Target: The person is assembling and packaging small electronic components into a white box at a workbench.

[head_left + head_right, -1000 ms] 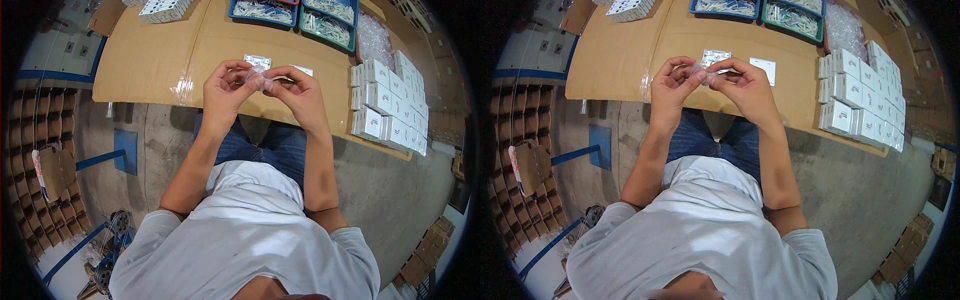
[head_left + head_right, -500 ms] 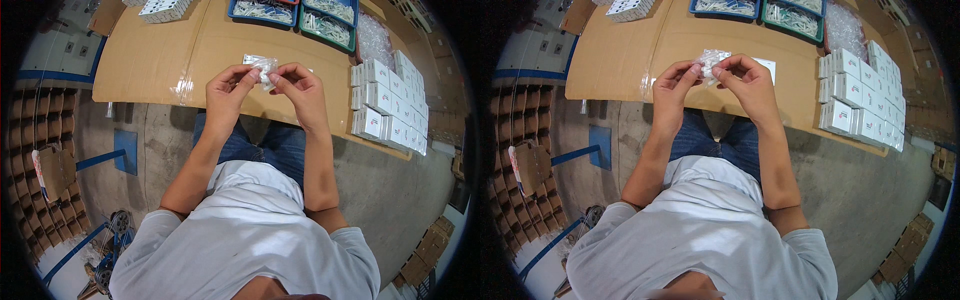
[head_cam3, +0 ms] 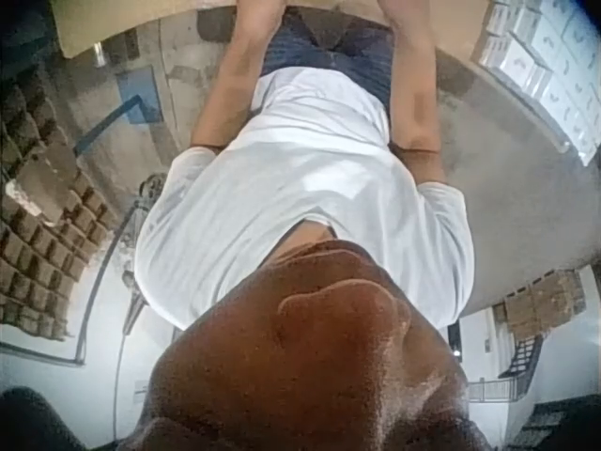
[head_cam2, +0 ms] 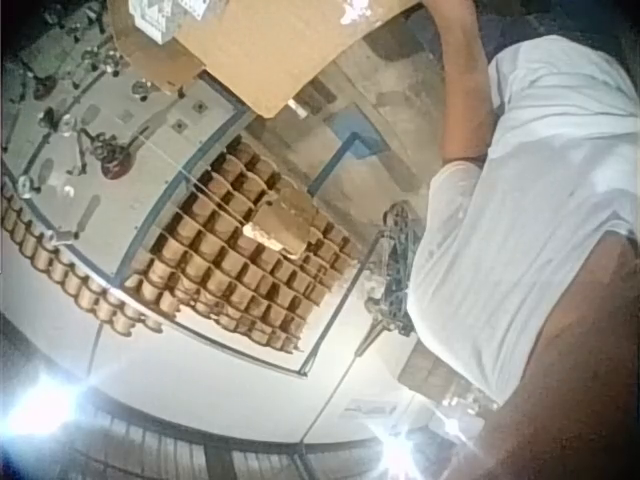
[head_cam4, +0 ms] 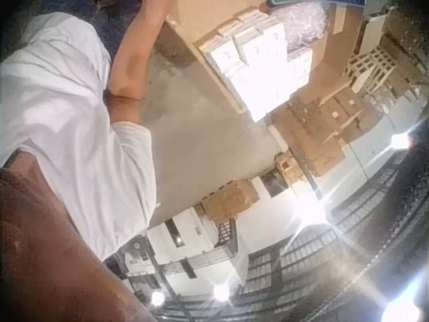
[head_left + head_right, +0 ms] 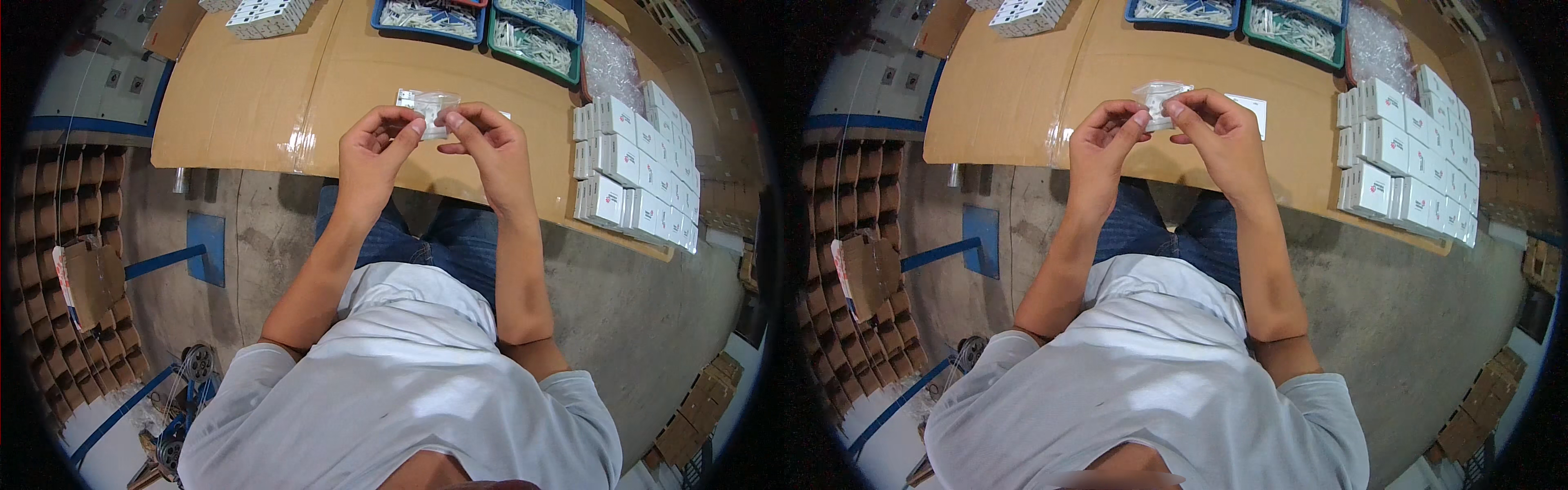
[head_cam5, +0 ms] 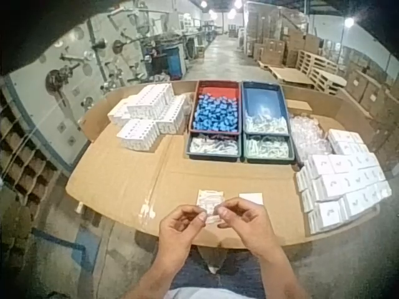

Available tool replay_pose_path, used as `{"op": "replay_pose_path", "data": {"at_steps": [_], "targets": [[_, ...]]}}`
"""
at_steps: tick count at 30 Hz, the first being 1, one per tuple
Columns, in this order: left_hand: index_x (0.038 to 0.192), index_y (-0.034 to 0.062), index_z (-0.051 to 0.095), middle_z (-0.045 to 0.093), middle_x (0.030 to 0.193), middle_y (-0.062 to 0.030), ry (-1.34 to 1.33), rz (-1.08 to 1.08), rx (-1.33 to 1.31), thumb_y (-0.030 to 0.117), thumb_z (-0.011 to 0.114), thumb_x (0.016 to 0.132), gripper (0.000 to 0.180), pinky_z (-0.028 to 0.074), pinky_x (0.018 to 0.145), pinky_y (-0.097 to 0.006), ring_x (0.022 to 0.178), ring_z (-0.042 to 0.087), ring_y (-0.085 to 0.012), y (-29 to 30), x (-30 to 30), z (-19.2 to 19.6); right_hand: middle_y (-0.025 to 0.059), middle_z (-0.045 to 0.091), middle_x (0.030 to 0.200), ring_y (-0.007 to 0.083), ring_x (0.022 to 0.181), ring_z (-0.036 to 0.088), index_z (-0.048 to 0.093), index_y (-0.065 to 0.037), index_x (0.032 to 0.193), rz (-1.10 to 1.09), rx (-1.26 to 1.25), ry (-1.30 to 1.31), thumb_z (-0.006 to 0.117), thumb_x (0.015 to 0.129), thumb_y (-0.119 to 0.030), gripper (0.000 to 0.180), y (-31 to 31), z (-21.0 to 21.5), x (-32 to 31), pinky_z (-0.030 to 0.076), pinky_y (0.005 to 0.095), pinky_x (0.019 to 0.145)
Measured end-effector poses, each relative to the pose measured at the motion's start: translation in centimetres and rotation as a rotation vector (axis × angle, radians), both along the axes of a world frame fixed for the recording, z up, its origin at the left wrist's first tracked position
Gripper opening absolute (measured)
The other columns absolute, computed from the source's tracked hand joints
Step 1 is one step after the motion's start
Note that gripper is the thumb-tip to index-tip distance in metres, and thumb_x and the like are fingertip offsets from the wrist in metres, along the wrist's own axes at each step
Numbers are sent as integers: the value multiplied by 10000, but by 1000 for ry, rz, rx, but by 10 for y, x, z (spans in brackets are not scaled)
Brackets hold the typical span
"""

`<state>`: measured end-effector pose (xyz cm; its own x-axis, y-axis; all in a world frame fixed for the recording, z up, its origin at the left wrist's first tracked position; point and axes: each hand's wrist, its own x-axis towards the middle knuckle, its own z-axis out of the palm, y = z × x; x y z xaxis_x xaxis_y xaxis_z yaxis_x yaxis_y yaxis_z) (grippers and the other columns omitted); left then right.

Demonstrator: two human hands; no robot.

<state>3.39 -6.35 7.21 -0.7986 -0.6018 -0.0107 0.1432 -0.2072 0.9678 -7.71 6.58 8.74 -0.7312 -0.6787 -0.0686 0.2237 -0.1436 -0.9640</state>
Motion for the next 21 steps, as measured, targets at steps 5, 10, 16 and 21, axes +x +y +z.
{"op": "replay_pose_path", "data": {"at_steps": [5, 10, 16, 21], "targets": [[1103, -17, 665, 692, 1009, -60, 5, -36, 140, 66, 690, 942, 183, 534, 824, -248, 896, 658, -111, 3, -2, 11, 61, 704, 966, 113, 881, 649, 696, 9, 1041, -26, -26, 78, 682, 944, -98, 145, 2, -3, -2, 572, 278, 745], [1164, -39, 655, 699, 1066, -99, 12, -122, 151, 68, 692, 943, 248, 571, 801, -272, 896, 686, -146, 6, -3, 0, 57, 708, 963, 100, 854, 641, 701, 13, 1050, -60, -31, 100, 698, 931, -83, 152, 2, -7, -6, 541, 250, 738], [1162, -41, 658, 700, 1060, -87, 26, -124, 106, 62, 695, 940, 248, 568, 792, -257, 873, 668, -121, 8, -3, -2, 64, 701, 1014, 97, 870, 639, 679, 9, 1123, -95, -84, 51, 717, 913, -57, 223, 1, -1, -6, 536, 236, 759], [1172, -19, 668, 701, 1049, -59, -34, -167, 89, 75, 702, 937, 255, 549, 796, -232, 854, 647, -92, 8, -1, -5, 58, 696, 1009, 99, 890, 642, 675, 13, 1116, -129, -88, 178, 719, 908, -43, 220, 4, -2, -9, 535, 237, 772]]}}
